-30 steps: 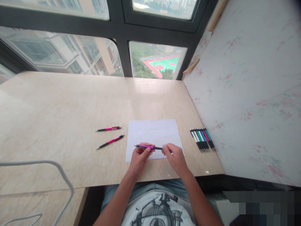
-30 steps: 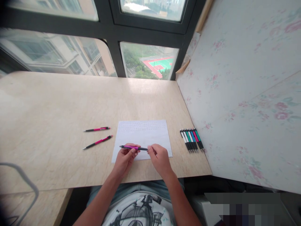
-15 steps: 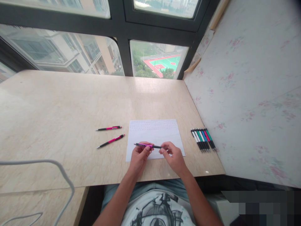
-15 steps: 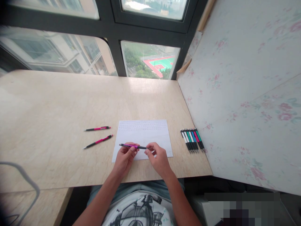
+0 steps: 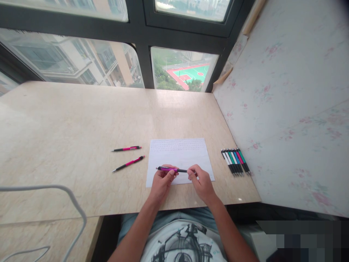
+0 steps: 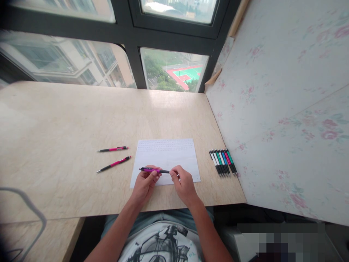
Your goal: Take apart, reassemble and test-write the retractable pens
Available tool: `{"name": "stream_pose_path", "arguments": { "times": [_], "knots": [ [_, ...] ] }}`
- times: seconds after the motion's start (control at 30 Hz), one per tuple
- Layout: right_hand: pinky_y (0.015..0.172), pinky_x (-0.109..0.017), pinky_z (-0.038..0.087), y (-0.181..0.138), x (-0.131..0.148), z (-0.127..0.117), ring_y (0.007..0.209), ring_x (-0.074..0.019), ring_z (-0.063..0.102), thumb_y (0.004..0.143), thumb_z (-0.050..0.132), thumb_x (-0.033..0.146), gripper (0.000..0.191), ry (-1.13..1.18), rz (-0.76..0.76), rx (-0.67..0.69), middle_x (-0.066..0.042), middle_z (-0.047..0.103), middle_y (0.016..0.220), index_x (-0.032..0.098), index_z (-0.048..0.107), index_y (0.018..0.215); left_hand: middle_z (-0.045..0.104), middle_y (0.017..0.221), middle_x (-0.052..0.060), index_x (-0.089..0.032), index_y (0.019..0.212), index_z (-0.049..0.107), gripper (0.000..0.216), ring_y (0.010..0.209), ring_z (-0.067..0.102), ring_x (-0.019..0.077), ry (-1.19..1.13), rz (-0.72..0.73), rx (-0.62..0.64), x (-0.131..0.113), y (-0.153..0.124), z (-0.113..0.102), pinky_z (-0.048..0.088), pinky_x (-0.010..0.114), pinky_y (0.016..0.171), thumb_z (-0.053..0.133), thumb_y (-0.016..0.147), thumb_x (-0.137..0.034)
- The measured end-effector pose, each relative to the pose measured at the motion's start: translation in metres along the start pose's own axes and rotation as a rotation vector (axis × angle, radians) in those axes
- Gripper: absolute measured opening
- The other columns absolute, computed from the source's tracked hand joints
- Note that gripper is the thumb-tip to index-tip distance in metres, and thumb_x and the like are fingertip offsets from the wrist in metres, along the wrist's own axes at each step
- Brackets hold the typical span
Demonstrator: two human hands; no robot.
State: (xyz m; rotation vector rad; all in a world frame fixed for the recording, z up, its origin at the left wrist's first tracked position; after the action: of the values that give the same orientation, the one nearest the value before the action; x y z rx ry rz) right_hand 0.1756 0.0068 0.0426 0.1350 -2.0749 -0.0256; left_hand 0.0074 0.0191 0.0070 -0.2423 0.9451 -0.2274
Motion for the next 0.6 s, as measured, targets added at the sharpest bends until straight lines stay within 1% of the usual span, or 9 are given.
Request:
{"name": "stream_pose_path", "arguments": {
  "times": [0.17, 0.27, 0.33, 0.4, 0.47, 0.53, 0.6],
  "knots": [
    [0.06, -0.025, 0.038, -0.003, -0.002, 0.0, 0.059, -0.014, 0.054, 0.099, 0.038, 0.037, 0.034, -0.042, 0.007, 0.045, 0.002, 0.055, 0.063, 0.021, 0.052, 0.072, 0.069, 0.087, 0.004, -0.016, 0.086, 0.07, 0.016, 0.074, 0.06, 0.0116, -0.015, 0.007, 0.016, 0.001, 0.0, 0.001, 0.048, 0.024, 0.071, 0.077, 0.074, -0.023],
    [0.06, -0.025, 0.039, -0.004, -0.002, -0.002, 0.059, -0.0138, 0.055, 0.1, 0.037, 0.035, 0.038, -0.025, 0.021, 0.116, 0.002, 0.056, 0.062, 0.021, 0.053, 0.069, 0.069, 0.088, 0.004, -0.017, 0.086, 0.069, 0.015, 0.075, 0.06, 0.0121, -0.007, 0.016, 0.012, 0.002, 0.001, 0.0, 0.048, 0.025, 0.073, 0.076, 0.075, -0.024],
    [0.063, -0.026, 0.041, -0.004, 0.0, -0.003, 0.064, -0.0149, 0.057, 0.1, 0.038, 0.033, 0.037, -0.052, 0.003, 0.169, 0.0, 0.06, 0.066, 0.02, 0.057, 0.07, 0.069, 0.087, 0.004, -0.017, 0.088, 0.069, 0.016, 0.077, 0.061, 0.0133, 0.037, 0.036, 0.001, 0.003, 0.0, 0.0, 0.048, 0.026, 0.073, 0.075, 0.076, -0.026],
    [0.065, -0.026, 0.043, -0.004, 0.003, -0.002, 0.075, -0.0171, 0.059, 0.098, 0.044, 0.031, 0.028, -0.087, -0.038, 0.195, -0.003, 0.064, 0.079, 0.02, 0.063, 0.08, 0.069, 0.084, 0.004, -0.017, 0.088, 0.069, 0.016, 0.077, 0.061, 0.0145, 0.147, 0.061, 0.016, 0.004, 0.0, -0.001, 0.047, 0.026, 0.072, 0.074, 0.077, -0.028],
    [0.066, -0.027, 0.046, -0.003, 0.006, 0.001, 0.081, -0.0187, 0.06, 0.094, 0.051, 0.029, 0.017, -0.113, -0.073, 0.187, -0.005, 0.065, 0.09, 0.021, 0.065, 0.097, 0.068, 0.08, 0.003, -0.016, 0.085, 0.068, 0.018, 0.075, 0.06, 0.0157, 0.28, 0.079, 0.06, 0.003, -0.002, 0.0, 0.047, 0.027, 0.071, 0.075, 0.075, -0.03],
    [0.068, -0.029, 0.048, -0.003, 0.009, 0.005, 0.079, -0.0187, 0.059, 0.09, 0.055, 0.025, 0.021, -0.137, -0.096, 0.176, -0.006, 0.066, 0.091, 0.021, 0.064, 0.109, 0.067, 0.078, 0.003, -0.016, 0.082, 0.067, 0.02, 0.074, 0.06, 0.0166, 0.355, 0.087, 0.089, 0.003, -0.003, 0.001, 0.047, 0.028, 0.07, 0.076, 0.074, -0.031],
    [0.068, -0.03, 0.049, -0.002, 0.011, 0.009, 0.075, -0.0177, 0.059, 0.088, 0.056, 0.021, 0.025, -0.152, -0.116, 0.173, -0.005, 0.066, 0.088, 0.02, 0.062, 0.112, 0.066, 0.078, 0.002, -0.016, 0.082, 0.065, 0.021, 0.074, 0.061, 0.0168, 0.359, 0.089, 0.097, 0.003, -0.004, 0.002, 0.047, 0.028, 0.07, 0.075, 0.074, -0.032]
  ]
}}
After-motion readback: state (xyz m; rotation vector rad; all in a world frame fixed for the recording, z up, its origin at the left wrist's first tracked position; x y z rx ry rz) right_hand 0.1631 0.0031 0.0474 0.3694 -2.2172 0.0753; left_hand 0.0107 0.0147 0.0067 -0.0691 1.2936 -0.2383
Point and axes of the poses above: each hand's wrist, its own y-axis towards the middle knuckle, its own z-axis out of the palm, x = y × z, the point moved 1 cm from there along y, towards the middle knuckle
